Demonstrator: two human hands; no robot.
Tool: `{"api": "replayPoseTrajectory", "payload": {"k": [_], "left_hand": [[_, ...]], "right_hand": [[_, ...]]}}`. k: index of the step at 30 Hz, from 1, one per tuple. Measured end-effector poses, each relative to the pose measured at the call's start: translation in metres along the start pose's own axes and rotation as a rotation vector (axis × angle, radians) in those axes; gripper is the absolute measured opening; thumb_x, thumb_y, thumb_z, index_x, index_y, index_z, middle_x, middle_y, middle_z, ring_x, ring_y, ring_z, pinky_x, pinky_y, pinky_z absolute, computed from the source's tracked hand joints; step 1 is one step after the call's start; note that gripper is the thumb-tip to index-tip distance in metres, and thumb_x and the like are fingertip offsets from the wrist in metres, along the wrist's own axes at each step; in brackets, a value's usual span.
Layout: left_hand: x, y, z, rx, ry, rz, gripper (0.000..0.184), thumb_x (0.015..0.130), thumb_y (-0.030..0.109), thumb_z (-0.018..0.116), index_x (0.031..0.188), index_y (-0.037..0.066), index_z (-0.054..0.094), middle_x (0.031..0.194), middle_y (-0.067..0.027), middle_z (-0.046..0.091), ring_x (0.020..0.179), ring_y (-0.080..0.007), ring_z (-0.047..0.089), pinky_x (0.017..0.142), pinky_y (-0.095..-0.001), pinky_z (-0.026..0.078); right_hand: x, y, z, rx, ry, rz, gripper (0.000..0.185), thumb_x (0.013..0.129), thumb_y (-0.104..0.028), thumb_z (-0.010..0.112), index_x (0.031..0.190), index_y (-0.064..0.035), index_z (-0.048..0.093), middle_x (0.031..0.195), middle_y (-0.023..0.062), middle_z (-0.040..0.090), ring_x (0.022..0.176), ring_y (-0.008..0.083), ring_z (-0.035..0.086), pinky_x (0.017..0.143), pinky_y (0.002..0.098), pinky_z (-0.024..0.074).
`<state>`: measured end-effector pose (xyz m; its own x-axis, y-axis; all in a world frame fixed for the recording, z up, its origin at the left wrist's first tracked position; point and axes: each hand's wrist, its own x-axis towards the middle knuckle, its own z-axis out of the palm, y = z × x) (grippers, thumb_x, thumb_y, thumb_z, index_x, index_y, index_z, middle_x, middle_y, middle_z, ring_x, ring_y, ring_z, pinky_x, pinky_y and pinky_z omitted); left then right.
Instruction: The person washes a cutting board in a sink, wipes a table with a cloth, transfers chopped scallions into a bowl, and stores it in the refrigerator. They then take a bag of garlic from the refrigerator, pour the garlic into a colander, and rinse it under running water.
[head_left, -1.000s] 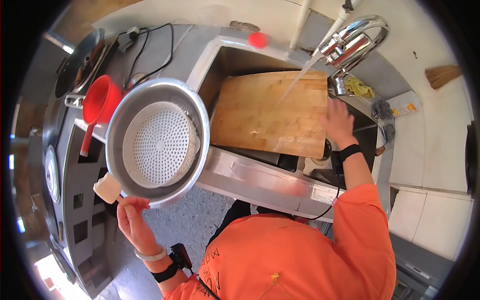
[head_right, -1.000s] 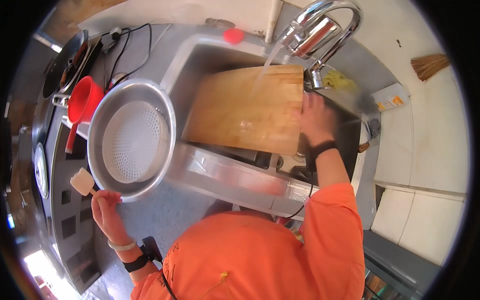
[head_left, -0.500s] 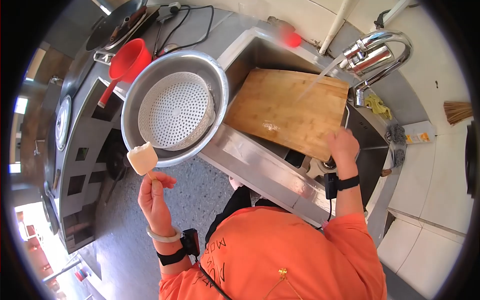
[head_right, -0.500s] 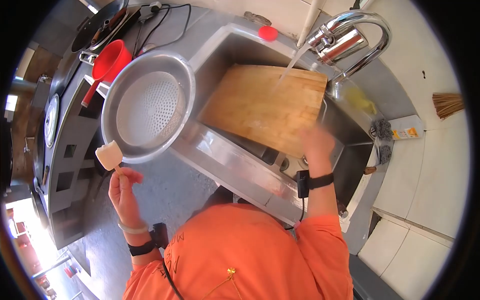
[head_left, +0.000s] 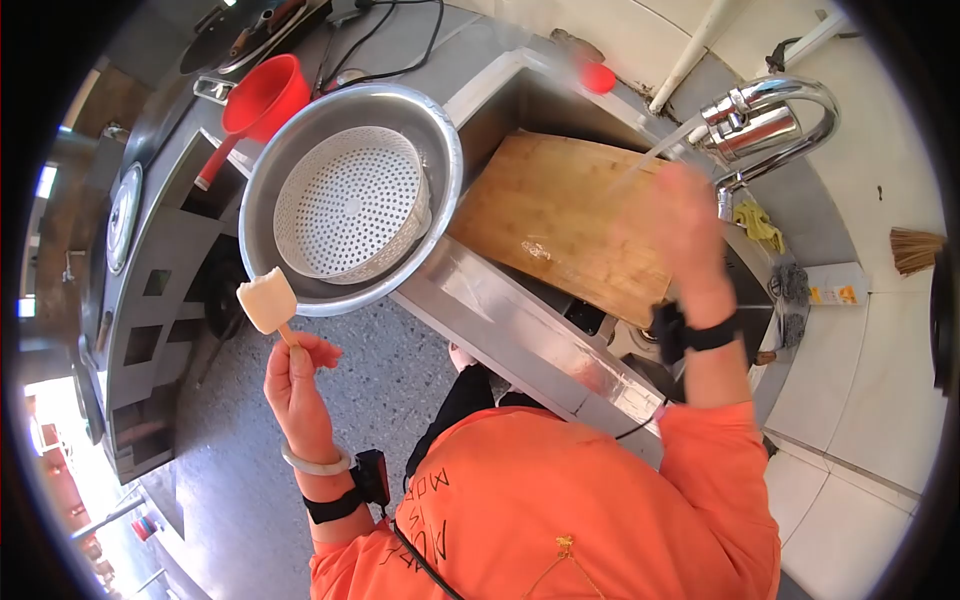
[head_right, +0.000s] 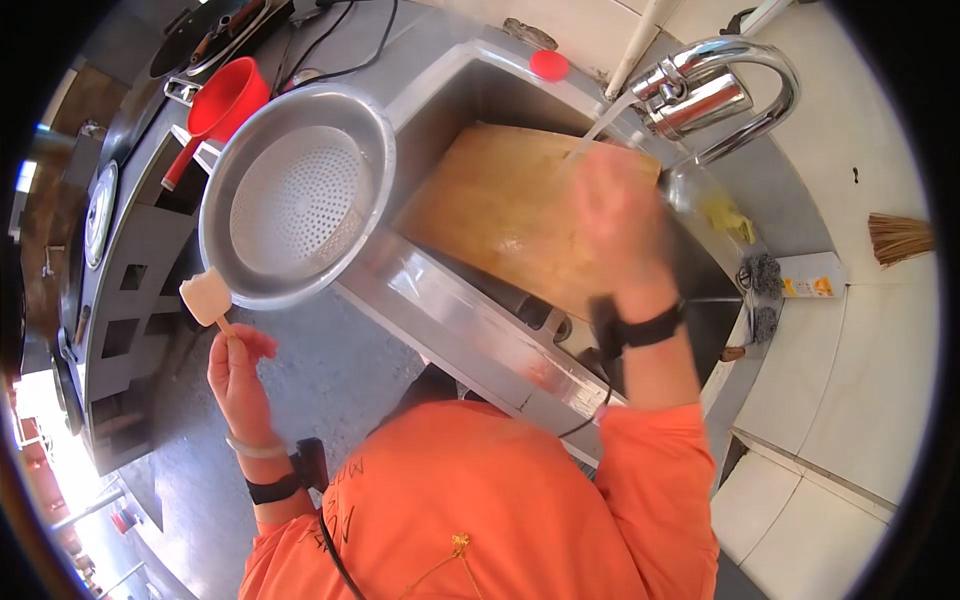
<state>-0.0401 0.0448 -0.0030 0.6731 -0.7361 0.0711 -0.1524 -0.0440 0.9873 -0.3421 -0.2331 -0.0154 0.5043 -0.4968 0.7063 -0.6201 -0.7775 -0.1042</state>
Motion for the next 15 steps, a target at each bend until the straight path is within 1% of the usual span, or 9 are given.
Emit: {"api": "replayPoseTrajectory", "payload": {"k": [1, 3, 4, 6, 7, 9, 13, 15], "left_hand": [[0.002, 0.001, 0.004, 0.001, -0.005, 0.002, 0.022, 0.092, 0.018, 0.044, 0.089, -0.002, 0.054, 0.078, -0.0071, 0.058, 0.070, -0.0129, 0.052, 0.066, -0.0262, 0.043], [0.004, 0.003, 0.012, -0.037, -0.027, 0.016, 0.022, 0.092, 0.017, 0.044, 0.089, -0.001, 0.054, 0.078, -0.0072, 0.058, 0.070, -0.0129, 0.053, 0.066, -0.0262, 0.043], [0.006, 0.004, 0.017, -0.037, -0.039, 0.015, 0.022, 0.092, 0.017, 0.044, 0.089, -0.001, 0.054, 0.078, -0.0072, 0.058, 0.070, -0.0129, 0.053, 0.066, -0.0262, 0.043], [0.009, 0.005, 0.024, -0.037, -0.118, 0.042, 0.024, 0.093, 0.020, 0.042, 0.091, -0.001, 0.053, 0.077, -0.0054, 0.055, 0.069, -0.0128, 0.050, 0.067, -0.0253, 0.041], [0.011, 0.005, 0.027, -0.044, -0.123, 0.048, 0.024, 0.093, 0.020, 0.042, 0.091, -0.001, 0.053, 0.077, -0.0054, 0.055, 0.069, -0.0128, 0.050, 0.067, -0.0253, 0.041], [0.008, 0.005, 0.031, -0.059, -0.126, 0.035, 0.020, 0.092, 0.016, 0.043, 0.089, -0.001, 0.054, 0.079, -0.0071, 0.058, 0.071, -0.0126, 0.052, 0.066, -0.0257, 0.043], [0.004, 0.006, 0.042, -0.040, -0.163, 0.010, 0.019, 0.092, 0.014, 0.043, 0.090, -0.001, 0.054, 0.080, -0.0068, 0.058, 0.072, -0.0119, 0.051, 0.067, -0.0249, 0.042], [0.003, 0.010, 0.051, 0.021, -0.254, 0.087, 0.020, 0.092, 0.015, 0.043, 0.088, -0.001, 0.055, 0.079, -0.0048, 0.057, 0.073, -0.0112, 0.050, 0.070, -0.0246, 0.041]], "right_hand": [[0.030, 0.003, -0.022, -0.021, 0.054, 0.104, 0.013, 0.078, -0.009, 0.057, 0.090, -0.0068, 0.057, 0.092, 0.0114, 0.055, 0.087, 0.0319, 0.053, 0.073, 0.0410, 0.0440], [0.084, 0.019, -0.050, -0.371, 0.207, -0.203, 0.013, 0.075, -0.011, 0.060, 0.087, -0.0081, 0.058, 0.090, 0.0074, 0.055, 0.096, 0.0290, 0.051, 0.077, 0.0403, 0.0429], [0.088, 0.027, -0.048, -0.380, 0.204, -0.195, 0.013, 0.075, -0.011, 0.060, 0.087, -0.0081, 0.058, 0.090, 0.0074, 0.055, 0.096, 0.0290, 0.051, 0.077, 0.0403, 0.0429], [0.091, 0.037, -0.048, -0.630, -0.103, -0.094, 0.012, 0.074, -0.010, 0.060, 0.086, -0.0069, 0.059, 0.099, 0.0033, 0.056, 0.104, 0.0268, 0.049, 0.080, 0.0390, 0.0418], [0.089, 0.039, -0.054, -0.640, -0.099, -0.093, 0.012, 0.074, -0.010, 0.060, 0.086, -0.0069, 0.059, 0.099, 0.0033, 0.056, 0.104, 0.0268, 0.049, 0.080, 0.0390, 0.0418], [0.074, 0.036, -0.070, -0.500, -0.142, -0.108, 0.011, 0.070, -0.011, 0.063, 0.080, -0.0073, 0.059, 0.094, 0.0011, 0.056, 0.106, 0.0270, 0.047, 0.081, 0.0390, 0.0423], [0.046, 0.023, -0.098, -0.394, -0.124, -0.150, 0.011, 0.068, -0.008, 0.064, 0.077, -0.0067, 0.058, 0.094, 0.0007, 0.055, 0.110, 0.0256, 0.046, 0.082, 0.0378, 0.0426], [0.038, 0.023, -0.110, -0.408, -0.187, -0.128, 0.014, 0.067, -0.005, 0.064, 0.080, -0.0064, 0.058, 0.095, 0.0003, 0.055, 0.114, 0.0248, 0.044, 0.082, 0.0367, 0.0428]]}}
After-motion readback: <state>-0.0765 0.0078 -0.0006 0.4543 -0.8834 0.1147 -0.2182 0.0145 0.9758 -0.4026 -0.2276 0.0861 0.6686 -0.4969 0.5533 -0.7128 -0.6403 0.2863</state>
